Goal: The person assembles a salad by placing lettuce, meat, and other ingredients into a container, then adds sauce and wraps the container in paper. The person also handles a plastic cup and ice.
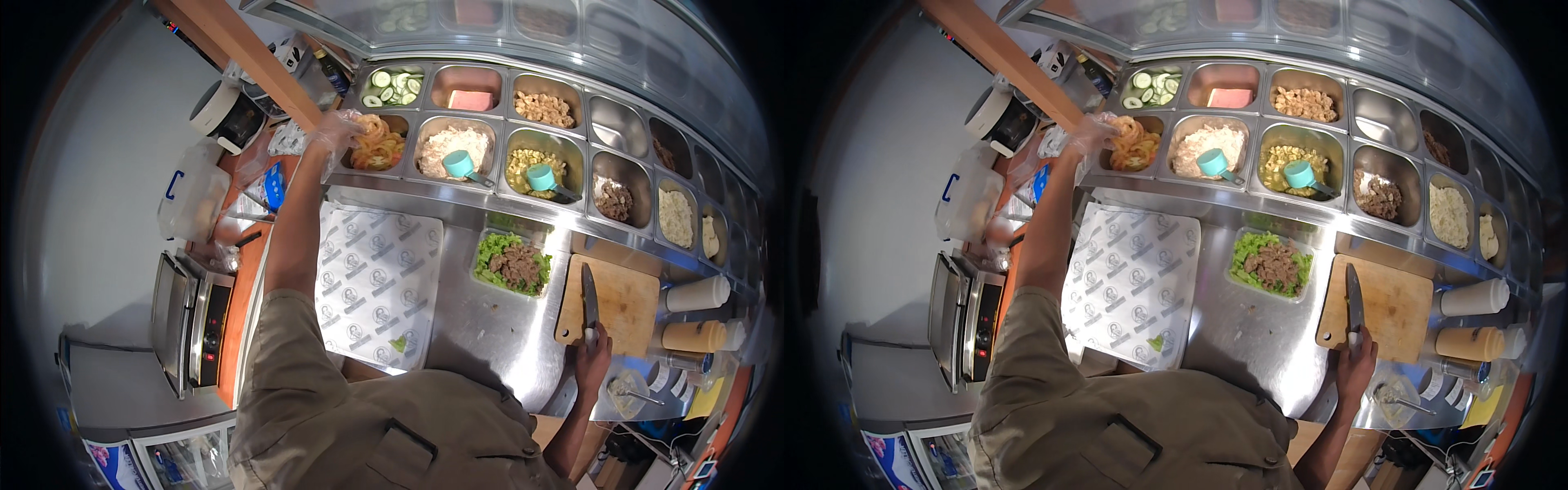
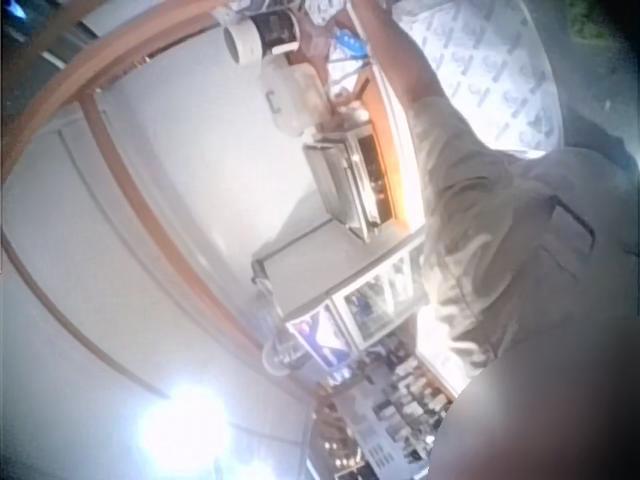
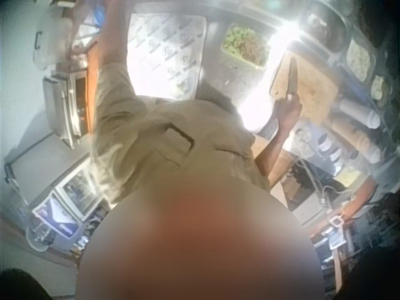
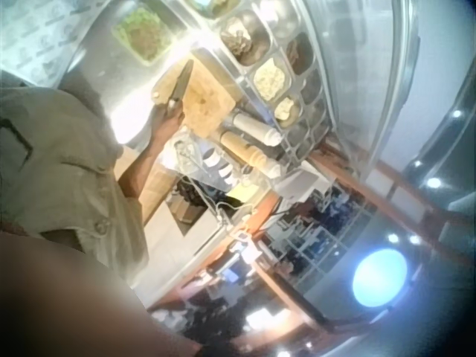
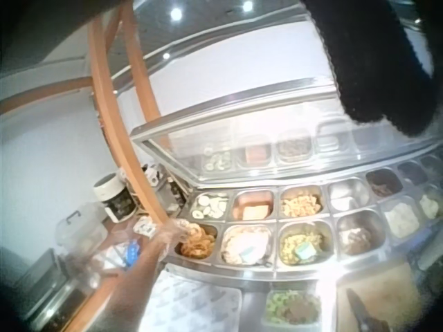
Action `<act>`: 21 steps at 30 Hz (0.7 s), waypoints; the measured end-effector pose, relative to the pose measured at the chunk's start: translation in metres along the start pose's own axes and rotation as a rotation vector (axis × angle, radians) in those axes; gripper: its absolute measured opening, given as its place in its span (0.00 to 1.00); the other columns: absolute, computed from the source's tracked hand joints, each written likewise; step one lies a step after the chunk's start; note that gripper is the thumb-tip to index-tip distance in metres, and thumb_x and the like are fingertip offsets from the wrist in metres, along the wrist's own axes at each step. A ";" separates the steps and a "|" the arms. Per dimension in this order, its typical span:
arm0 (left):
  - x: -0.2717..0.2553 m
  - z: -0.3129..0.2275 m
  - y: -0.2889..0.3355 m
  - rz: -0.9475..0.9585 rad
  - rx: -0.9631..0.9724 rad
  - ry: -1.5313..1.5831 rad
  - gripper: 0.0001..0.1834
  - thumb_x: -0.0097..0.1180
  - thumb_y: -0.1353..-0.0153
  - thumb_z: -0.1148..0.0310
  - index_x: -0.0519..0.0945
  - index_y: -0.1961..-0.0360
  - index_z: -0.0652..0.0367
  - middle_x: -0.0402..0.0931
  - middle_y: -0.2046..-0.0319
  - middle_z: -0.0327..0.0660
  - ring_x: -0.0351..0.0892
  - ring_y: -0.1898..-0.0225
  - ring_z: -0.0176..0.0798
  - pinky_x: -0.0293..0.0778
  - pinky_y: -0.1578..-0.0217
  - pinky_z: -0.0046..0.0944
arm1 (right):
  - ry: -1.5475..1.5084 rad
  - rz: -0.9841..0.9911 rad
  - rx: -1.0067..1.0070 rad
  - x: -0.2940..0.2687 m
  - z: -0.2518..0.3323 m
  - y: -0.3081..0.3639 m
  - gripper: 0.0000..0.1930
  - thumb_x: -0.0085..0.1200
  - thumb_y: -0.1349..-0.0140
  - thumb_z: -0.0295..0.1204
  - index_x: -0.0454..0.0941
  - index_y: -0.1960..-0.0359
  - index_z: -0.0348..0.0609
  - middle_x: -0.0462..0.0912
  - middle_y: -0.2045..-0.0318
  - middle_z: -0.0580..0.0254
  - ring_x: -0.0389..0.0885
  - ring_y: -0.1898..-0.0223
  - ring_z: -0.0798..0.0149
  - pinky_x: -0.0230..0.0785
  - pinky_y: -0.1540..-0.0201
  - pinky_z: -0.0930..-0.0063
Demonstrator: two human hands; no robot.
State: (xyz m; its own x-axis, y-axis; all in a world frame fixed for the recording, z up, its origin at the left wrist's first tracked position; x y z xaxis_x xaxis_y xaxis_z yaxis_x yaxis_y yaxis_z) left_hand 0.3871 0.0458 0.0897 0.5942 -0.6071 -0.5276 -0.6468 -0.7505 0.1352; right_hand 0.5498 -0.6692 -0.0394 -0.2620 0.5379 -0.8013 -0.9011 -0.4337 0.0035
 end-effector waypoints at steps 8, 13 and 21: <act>0.007 0.008 0.008 -0.140 -0.008 0.629 0.13 0.61 0.39 0.75 0.78 0.53 0.65 0.80 0.62 0.42 0.83 0.65 0.38 0.87 0.64 0.40 | -0.233 -0.053 -0.012 -0.006 -0.008 0.002 0.28 0.52 0.44 0.23 0.72 0.38 0.37 0.78 0.45 0.38 0.77 0.43 0.40 0.67 0.37 0.55; 0.028 -0.051 0.031 -0.154 0.103 0.433 0.17 0.57 0.36 0.74 0.77 0.47 0.66 0.81 0.57 0.43 0.83 0.59 0.36 0.83 0.55 0.34 | -0.253 -0.089 0.030 -0.012 -0.014 0.009 0.26 0.53 0.39 0.28 0.72 0.37 0.36 0.79 0.45 0.36 0.78 0.43 0.40 0.67 0.38 0.56; 0.290 -0.160 0.181 0.399 0.572 0.470 0.18 0.62 0.40 0.74 0.80 0.48 0.69 0.84 0.59 0.43 0.83 0.58 0.35 0.79 0.54 0.34 | -0.261 -0.109 0.233 -0.043 -0.010 0.034 0.20 0.48 0.30 0.31 0.65 0.40 0.34 0.81 0.66 0.29 0.81 0.63 0.31 0.71 0.60 0.45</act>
State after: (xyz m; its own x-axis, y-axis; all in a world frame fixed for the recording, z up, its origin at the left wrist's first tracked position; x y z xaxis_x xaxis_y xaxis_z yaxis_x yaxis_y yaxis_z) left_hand 0.5186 -0.3081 0.0951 0.3243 -0.9397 -0.1089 -0.9181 -0.2849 -0.2756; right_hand 0.5332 -0.7141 -0.0107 -0.2121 0.7510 -0.6253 -0.9753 -0.2031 0.0869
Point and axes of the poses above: each hand's wrist, its own y-axis away from the middle knuckle, its own x-axis out of the palm, z = x × y, the point moved 4 cm from there along -y, towards the middle knuckle
